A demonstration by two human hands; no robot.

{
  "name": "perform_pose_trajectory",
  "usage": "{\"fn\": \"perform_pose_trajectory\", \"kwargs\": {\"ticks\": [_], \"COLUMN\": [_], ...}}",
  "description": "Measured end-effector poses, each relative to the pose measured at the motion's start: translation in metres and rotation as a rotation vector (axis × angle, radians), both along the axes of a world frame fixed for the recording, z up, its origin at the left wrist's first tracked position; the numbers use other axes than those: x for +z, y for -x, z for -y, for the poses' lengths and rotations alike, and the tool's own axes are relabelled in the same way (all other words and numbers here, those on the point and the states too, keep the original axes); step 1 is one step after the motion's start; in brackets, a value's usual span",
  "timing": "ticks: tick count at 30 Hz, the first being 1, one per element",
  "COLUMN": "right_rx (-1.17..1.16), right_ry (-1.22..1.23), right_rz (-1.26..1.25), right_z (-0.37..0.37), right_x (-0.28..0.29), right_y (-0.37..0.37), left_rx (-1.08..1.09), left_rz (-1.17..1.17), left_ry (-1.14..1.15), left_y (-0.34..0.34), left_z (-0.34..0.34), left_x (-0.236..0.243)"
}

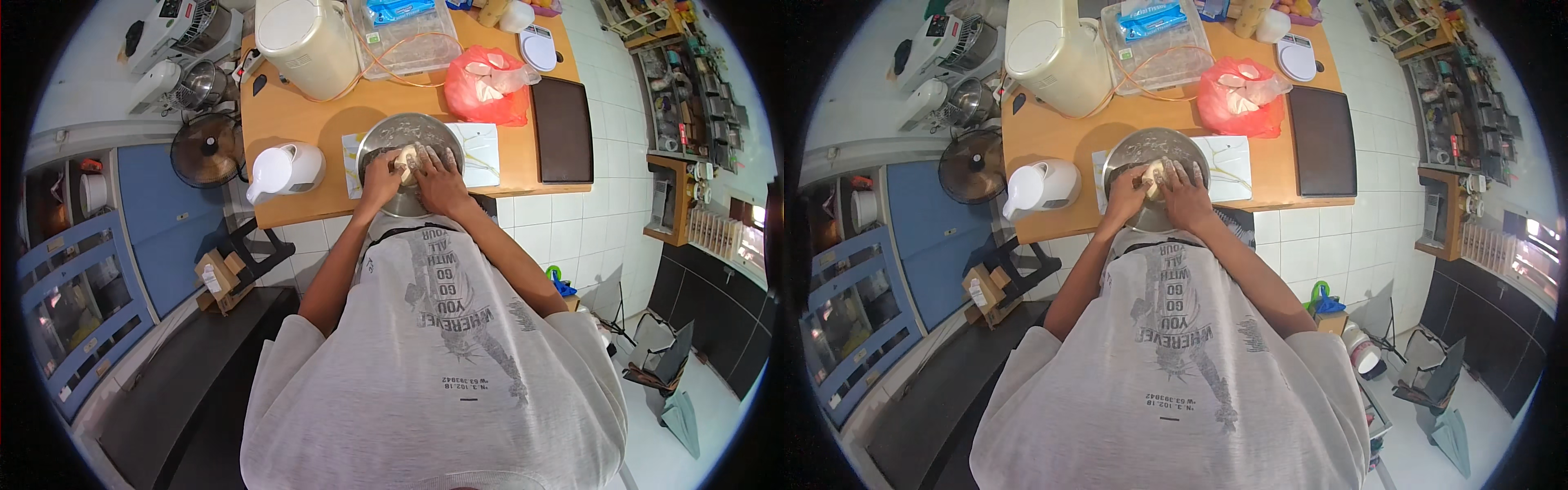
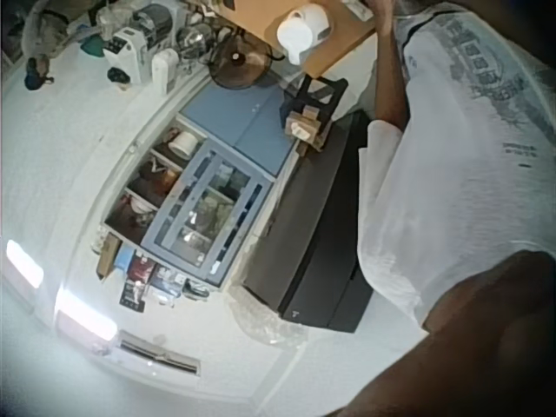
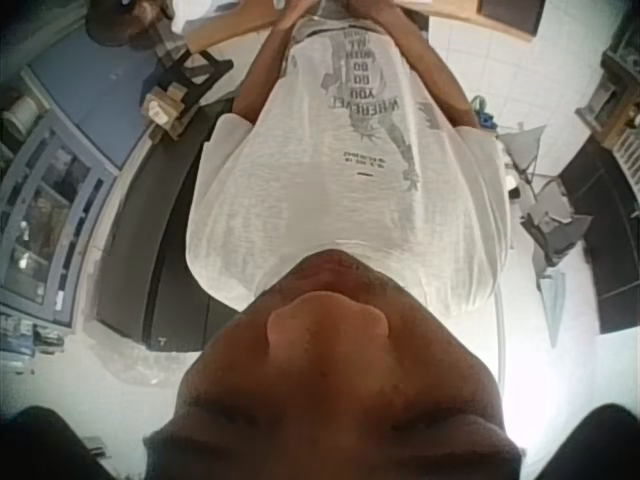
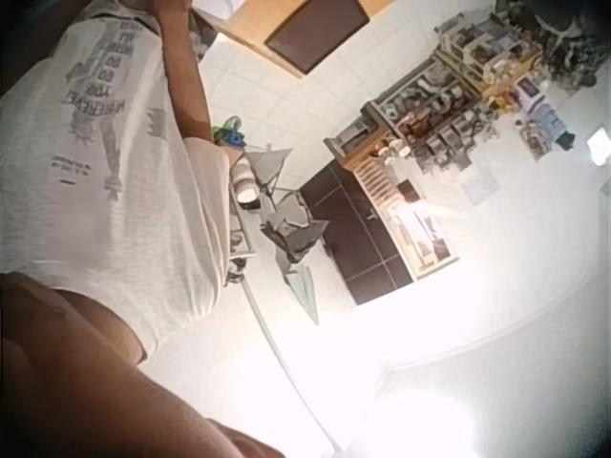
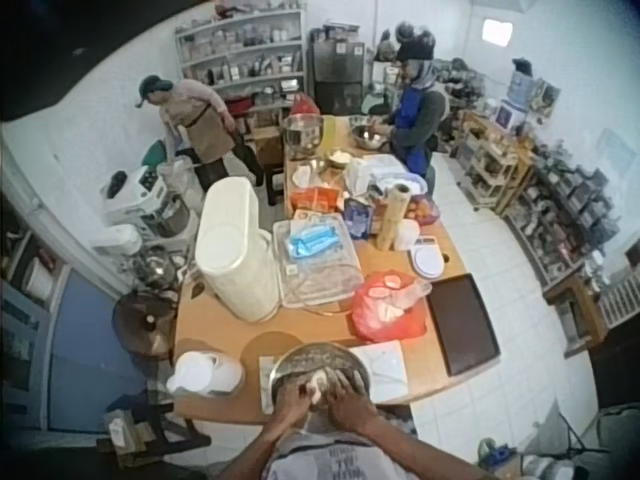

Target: The person kneads dough in a metal bowl on a kitchen table, using their hands to press and fold the dough repeatedly.

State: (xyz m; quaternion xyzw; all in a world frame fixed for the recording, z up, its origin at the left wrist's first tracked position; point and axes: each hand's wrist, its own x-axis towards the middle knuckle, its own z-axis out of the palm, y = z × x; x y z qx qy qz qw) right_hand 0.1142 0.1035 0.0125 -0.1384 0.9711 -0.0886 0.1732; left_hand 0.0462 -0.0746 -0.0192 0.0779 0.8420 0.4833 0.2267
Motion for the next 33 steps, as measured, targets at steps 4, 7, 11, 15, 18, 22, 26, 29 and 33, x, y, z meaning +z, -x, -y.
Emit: {"fn": "perform_pose_trajectory", "kwargs": {"ticks": [4,7,11,15,18,22,26,29,33], "right_rx": [-0.063,-0.102,-0.058,-0.347,-0.629,-0.535,-0.571,-0.587,-0.595], "right_ry": [0.092,0.304,0.419,1.001,1.234,1.064,1.038,1.004,1.264], "right_rz": [0.094,0.229,-0.088,0.438,0.724,0.774,0.807,0.823,0.741], "right_z": [0.001,-0.020,-0.009,-0.003,0.005,0.010,0.005,0.004,0.000], "right_x": [-0.001,0.004,0.028,0.017,0.007,-0.011,-0.016,-0.011,0.004], "right_y": [0.016,0.024,0.012,0.015,0.021,0.038,0.050,0.053,0.037], "left_rx": [-0.020,-0.074,0.002,0.377,0.429,0.310,0.239,0.274,0.154], "left_rz": [-0.067,-0.105,-0.058,0.393,0.507,0.356,0.282,0.313,0.037], "left_ry": [0.029,0.103,0.000,-0.544,-0.597,-0.489,-0.389,-0.428,-0.312], "left_y": [0.005,0.007,0.002,-0.009,-0.007,-0.012,-0.007,-0.010,-0.016], "left_z": [0.004,0.002,0.007,0.011,0.016,0.029,0.029,0.025,0.028], "left_x": [-0.009,0.000,-0.014,-0.005,0.014,-0.007,-0.018,-0.011,-0.017]}}
